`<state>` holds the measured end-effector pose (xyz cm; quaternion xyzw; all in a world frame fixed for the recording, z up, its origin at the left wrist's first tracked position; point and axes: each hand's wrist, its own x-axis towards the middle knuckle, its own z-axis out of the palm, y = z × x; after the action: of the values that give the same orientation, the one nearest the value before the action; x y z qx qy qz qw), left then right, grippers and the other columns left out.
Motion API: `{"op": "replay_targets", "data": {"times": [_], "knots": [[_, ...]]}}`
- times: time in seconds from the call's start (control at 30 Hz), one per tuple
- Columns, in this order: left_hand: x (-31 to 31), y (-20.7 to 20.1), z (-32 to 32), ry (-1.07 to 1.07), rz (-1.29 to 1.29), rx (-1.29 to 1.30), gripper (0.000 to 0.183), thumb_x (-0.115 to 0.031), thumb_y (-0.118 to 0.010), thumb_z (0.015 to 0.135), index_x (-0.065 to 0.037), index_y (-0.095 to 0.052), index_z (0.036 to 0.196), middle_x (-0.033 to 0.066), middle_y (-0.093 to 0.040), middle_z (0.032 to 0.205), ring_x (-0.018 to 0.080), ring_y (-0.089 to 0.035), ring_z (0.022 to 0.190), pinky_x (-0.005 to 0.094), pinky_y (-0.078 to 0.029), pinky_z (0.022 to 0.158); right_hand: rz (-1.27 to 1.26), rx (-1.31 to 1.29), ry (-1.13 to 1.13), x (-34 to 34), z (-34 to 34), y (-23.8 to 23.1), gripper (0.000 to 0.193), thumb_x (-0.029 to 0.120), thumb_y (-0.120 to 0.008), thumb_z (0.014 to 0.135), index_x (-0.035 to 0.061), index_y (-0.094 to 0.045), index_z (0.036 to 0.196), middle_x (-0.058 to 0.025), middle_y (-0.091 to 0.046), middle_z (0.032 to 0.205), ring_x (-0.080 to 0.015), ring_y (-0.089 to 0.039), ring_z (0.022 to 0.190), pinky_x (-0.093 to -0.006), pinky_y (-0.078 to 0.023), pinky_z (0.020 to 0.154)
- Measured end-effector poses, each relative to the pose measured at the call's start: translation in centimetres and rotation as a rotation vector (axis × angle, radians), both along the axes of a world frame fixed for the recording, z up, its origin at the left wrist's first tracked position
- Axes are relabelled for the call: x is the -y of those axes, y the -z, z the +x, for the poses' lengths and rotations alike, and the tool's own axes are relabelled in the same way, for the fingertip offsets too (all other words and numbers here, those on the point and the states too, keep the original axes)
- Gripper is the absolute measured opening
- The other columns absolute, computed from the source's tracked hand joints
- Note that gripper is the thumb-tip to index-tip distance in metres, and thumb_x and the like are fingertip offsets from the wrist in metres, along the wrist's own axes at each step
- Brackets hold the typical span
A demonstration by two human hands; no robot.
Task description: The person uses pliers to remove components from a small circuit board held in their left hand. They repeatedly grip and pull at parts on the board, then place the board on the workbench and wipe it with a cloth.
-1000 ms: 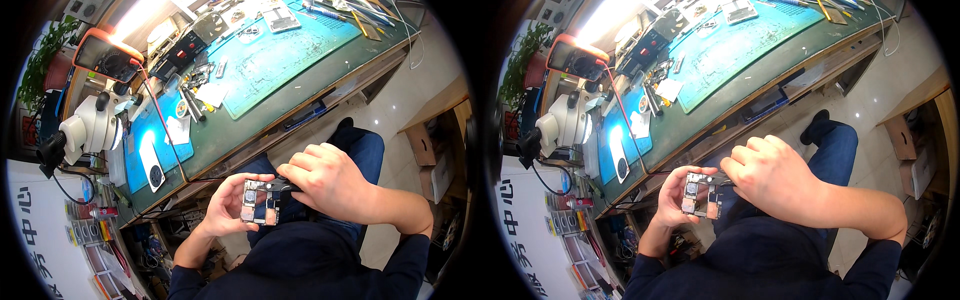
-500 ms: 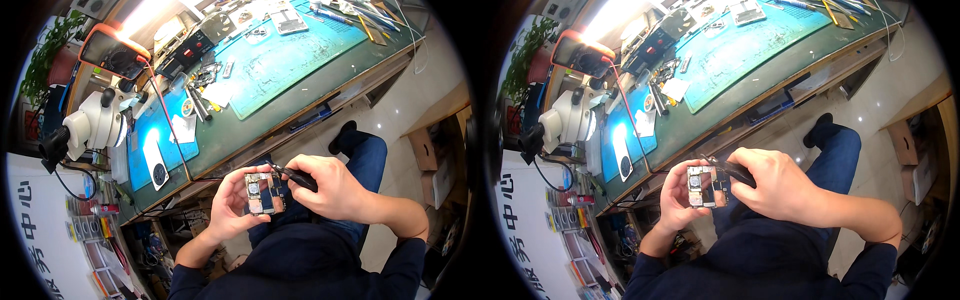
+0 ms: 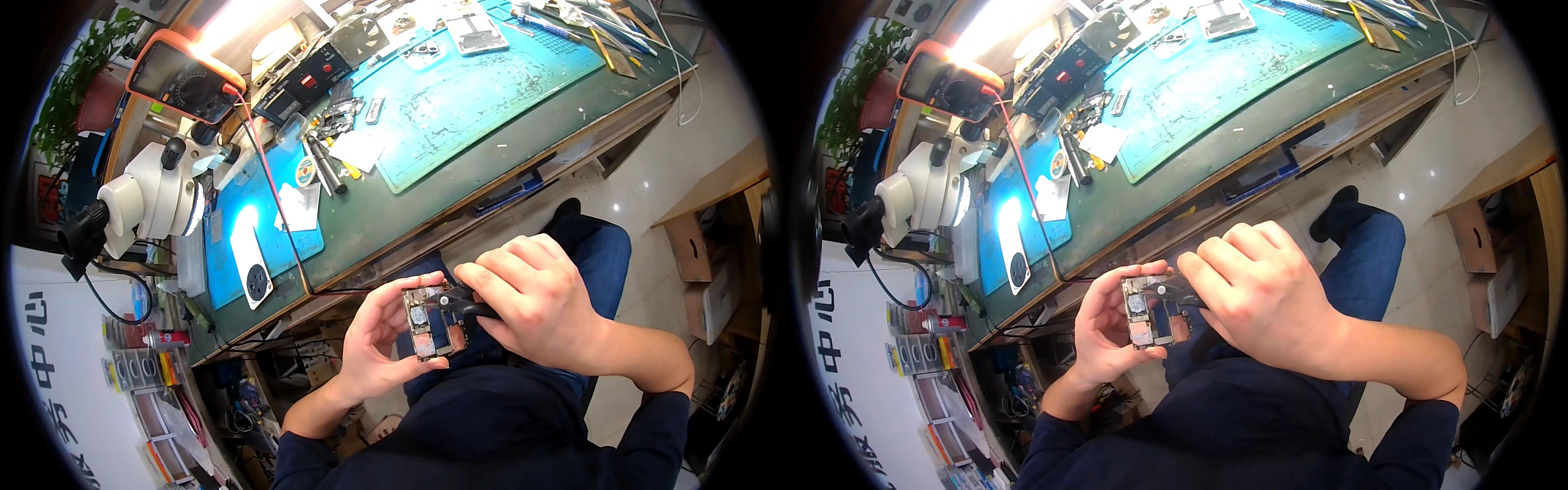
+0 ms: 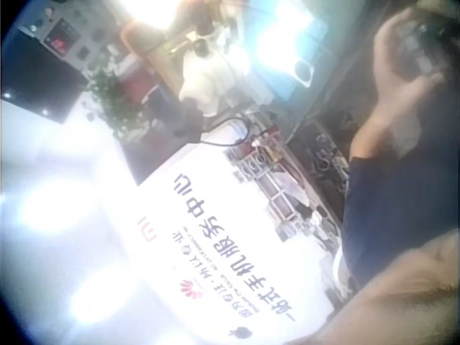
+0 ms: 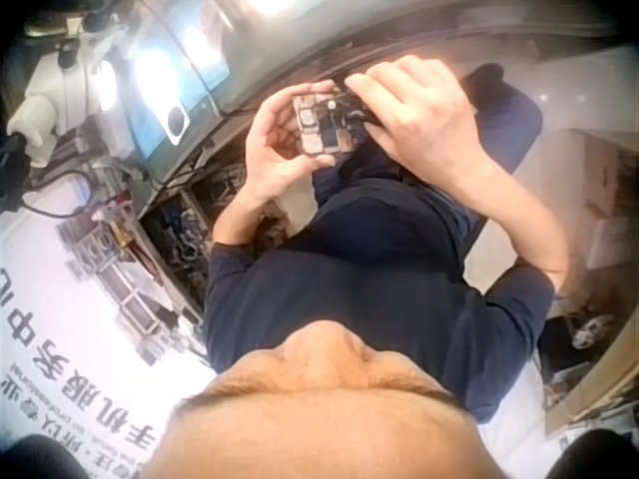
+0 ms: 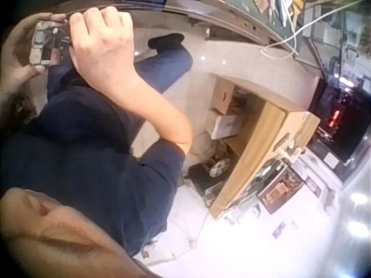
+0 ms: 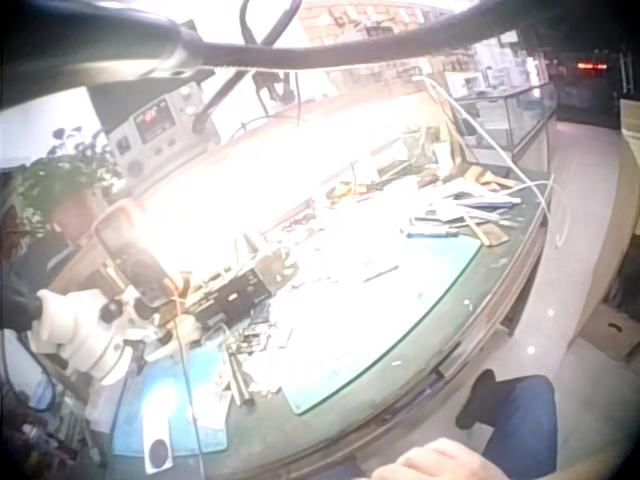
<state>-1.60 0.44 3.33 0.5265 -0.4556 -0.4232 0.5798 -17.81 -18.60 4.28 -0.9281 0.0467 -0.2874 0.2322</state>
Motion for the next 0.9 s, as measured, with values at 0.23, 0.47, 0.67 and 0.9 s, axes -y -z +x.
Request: {"op": "replay_targets", "data": {"times": [0.23,0.47,0.67,0.9], "knots": [[-0.01,-0.26,-0.15,-0.015,0.037,-0.039,0.090,0.002,-0.088,0.076,0.000,-0.035,0.149,0.0231,-0.043,0.156,0.0266,-0.050,0.140,0.0420,-0.042,0.116,-0.018,-0.006,0.004,-0.04,0.09,0.10,0.038,0.014,-0.076,0.069,0.0052,-0.067,0.106,-0.0026,-0.062,0.089,-0.0200,-0.060,0.085,-0.0347,-0.046,0.077],[-0.11,0.09,-0.11,-0.016,0.037,-0.079,0.090,0.001,-0.089,0.076,0.001,-0.035,0.148,0.0227,-0.044,0.155,0.0261,-0.050,0.140,0.0417,-0.043,0.116,-0.061,0.015,0.024,-0.16,0.35,0.28,0.029,0.014,-0.072,0.073,0.0060,-0.067,0.101,-0.0018,-0.059,0.085,-0.0190,-0.058,0.082,-0.0340,-0.045,0.074],[0.02,-0.10,-0.13,-0.025,0.026,-0.081,0.090,0.002,-0.089,0.075,0.001,-0.035,0.148,0.0229,-0.044,0.154,0.0260,-0.049,0.140,0.0416,-0.043,0.116,-0.090,0.020,0.033,-0.07,0.41,0.27,0.026,0.014,-0.071,0.074,0.0062,-0.067,0.099,-0.0017,-0.058,0.083,-0.0183,-0.058,0.081,-0.0332,-0.044,0.073],[0.01,-0.28,-0.56,-0.081,0.083,-0.118,0.097,-0.014,-0.096,0.071,0.001,-0.038,0.147,0.0252,-0.049,0.150,0.0282,-0.048,0.142,0.0407,-0.041,0.118,-0.094,0.003,0.034,-0.13,0.35,0.51,0.022,0.014,-0.070,0.075,0.0066,-0.066,0.095,-0.0014,-0.056,0.080,-0.0177,-0.057,0.078,-0.0328,-0.044,0.070]]}}
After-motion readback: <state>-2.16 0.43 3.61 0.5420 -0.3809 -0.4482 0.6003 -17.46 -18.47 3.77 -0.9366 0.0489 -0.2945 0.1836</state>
